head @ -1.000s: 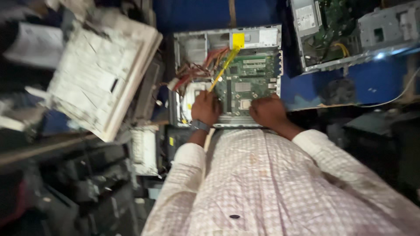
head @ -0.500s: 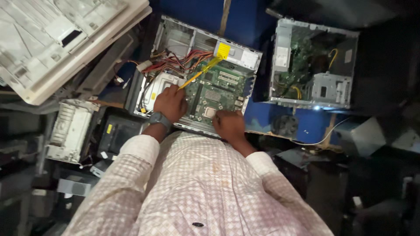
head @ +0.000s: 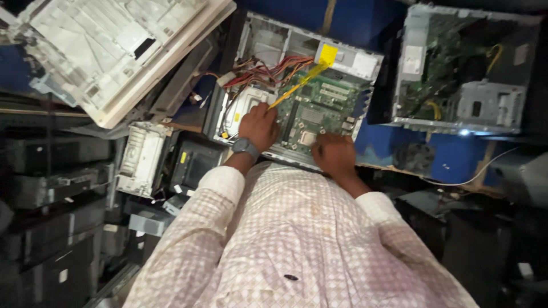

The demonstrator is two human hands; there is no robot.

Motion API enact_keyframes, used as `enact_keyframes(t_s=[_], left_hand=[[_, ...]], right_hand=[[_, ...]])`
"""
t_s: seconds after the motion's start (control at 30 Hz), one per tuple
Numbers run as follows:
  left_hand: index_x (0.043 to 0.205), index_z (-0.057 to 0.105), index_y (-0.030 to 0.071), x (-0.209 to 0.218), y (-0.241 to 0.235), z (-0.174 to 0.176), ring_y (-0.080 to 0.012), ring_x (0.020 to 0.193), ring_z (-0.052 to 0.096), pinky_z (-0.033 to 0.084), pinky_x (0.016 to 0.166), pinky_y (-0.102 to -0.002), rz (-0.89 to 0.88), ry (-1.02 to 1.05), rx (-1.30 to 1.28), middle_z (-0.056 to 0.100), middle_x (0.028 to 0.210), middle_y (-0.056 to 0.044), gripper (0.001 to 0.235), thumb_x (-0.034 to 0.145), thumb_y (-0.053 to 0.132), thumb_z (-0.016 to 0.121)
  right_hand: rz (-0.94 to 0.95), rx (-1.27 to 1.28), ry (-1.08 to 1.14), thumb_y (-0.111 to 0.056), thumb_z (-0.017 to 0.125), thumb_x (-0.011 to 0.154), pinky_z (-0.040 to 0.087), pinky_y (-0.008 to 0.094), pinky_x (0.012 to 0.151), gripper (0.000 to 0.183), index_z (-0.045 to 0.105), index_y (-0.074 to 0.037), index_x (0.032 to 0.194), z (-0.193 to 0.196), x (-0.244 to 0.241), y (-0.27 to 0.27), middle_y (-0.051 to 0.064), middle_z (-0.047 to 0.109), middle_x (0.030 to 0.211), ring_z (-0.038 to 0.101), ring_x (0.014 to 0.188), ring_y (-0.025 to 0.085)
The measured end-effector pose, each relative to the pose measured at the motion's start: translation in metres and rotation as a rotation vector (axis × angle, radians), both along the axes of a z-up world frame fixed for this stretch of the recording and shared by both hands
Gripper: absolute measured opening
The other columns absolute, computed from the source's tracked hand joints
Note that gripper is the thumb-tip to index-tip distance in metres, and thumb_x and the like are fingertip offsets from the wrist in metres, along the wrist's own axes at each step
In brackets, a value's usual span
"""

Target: The person uses a yellow screwdriver to remove screws from a computer motherboard inside an open case. They repeatedly loosen and remove screws from various points on the board while working in a cluttered repair area.

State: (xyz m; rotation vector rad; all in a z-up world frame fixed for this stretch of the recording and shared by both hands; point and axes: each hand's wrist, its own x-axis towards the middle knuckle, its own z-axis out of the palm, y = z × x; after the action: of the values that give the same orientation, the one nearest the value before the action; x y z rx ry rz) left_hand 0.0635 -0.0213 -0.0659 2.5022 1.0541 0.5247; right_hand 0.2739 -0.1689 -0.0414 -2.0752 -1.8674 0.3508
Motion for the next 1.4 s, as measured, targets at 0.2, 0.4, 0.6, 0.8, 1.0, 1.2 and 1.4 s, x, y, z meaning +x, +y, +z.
enact_keyframes(t_s=[0.2,0.4,0.6,0.8,1.0,1.2,1.4], left_hand=[[0.103,0.062,0.010,0.002,-0.002,-0.002,-0.0329,0.093,0.061,0.052,0.069,-0.047,0.017,0.098,0.003,0.057,0.102,-0.012,0.029,0.077,0.018,0.071],[0.123,0.060,0.004,0.003,-0.003,-0.003,-0.0340,0.103,0.058,0.052,0.072,-0.048,-0.027,0.190,0.041,0.056,0.127,-0.015,0.050,0.078,0.024,0.070],[0.133,0.059,0.004,-0.001,-0.006,0.007,-0.0333,0.106,0.057,0.050,0.079,-0.050,-0.040,0.153,-0.061,0.053,0.142,-0.012,0.058,0.081,0.027,0.070],[0.134,0.060,0.005,-0.003,-0.006,0.008,-0.0320,0.109,0.057,0.050,0.083,-0.049,-0.060,0.137,-0.054,0.048,0.151,-0.011,0.060,0.079,0.024,0.068],[0.137,0.058,0.004,-0.001,-0.006,0.005,-0.0322,0.111,0.056,0.049,0.083,-0.051,-0.062,0.151,-0.023,0.048,0.151,-0.011,0.065,0.077,0.026,0.067],[0.135,0.059,0.005,0.000,-0.009,0.006,-0.0350,0.112,0.054,0.048,0.081,-0.052,-0.059,0.153,0.036,0.048,0.148,-0.012,0.064,0.076,0.030,0.067],[0.135,0.060,0.003,-0.002,-0.010,0.003,-0.0328,0.108,0.055,0.048,0.080,-0.051,-0.078,0.171,0.009,0.048,0.150,-0.014,0.061,0.081,0.030,0.065]], right_hand=[[-0.030,-0.068,-0.067,-0.031,0.068,0.085,0.048,0.048,0.079,0.022,0.070,-0.010,0.091,-0.006,-0.002,0.002,0.009,0.070,0.090,0.068,0.092,0.029],[-0.060,-0.082,-0.100,-0.034,0.069,0.083,0.048,0.048,0.085,0.030,0.072,-0.010,0.102,-0.006,-0.005,0.002,0.009,0.071,0.101,0.067,0.102,0.029],[-0.116,-0.018,-0.058,-0.031,0.068,0.083,0.048,0.046,0.090,0.030,0.073,-0.012,0.105,-0.005,-0.007,0.000,0.009,0.072,0.110,0.067,0.108,0.030],[-0.133,-0.051,-0.086,-0.027,0.066,0.086,0.048,0.046,0.095,0.029,0.074,-0.015,0.111,-0.017,-0.007,-0.004,0.007,0.072,0.115,0.067,0.111,0.028],[-0.135,-0.071,-0.138,-0.023,0.066,0.083,0.047,0.047,0.093,0.039,0.072,-0.013,0.120,-0.020,-0.006,0.000,0.010,0.072,0.116,0.066,0.110,0.031],[-0.139,-0.108,-0.134,-0.022,0.064,0.084,0.047,0.046,0.097,0.043,0.069,-0.014,0.126,-0.017,-0.006,-0.001,0.010,0.073,0.115,0.068,0.107,0.031],[-0.152,-0.215,-0.196,-0.023,0.062,0.087,0.047,0.046,0.094,0.039,0.071,-0.017,0.125,-0.024,-0.009,-0.002,0.011,0.075,0.107,0.070,0.101,0.030]])
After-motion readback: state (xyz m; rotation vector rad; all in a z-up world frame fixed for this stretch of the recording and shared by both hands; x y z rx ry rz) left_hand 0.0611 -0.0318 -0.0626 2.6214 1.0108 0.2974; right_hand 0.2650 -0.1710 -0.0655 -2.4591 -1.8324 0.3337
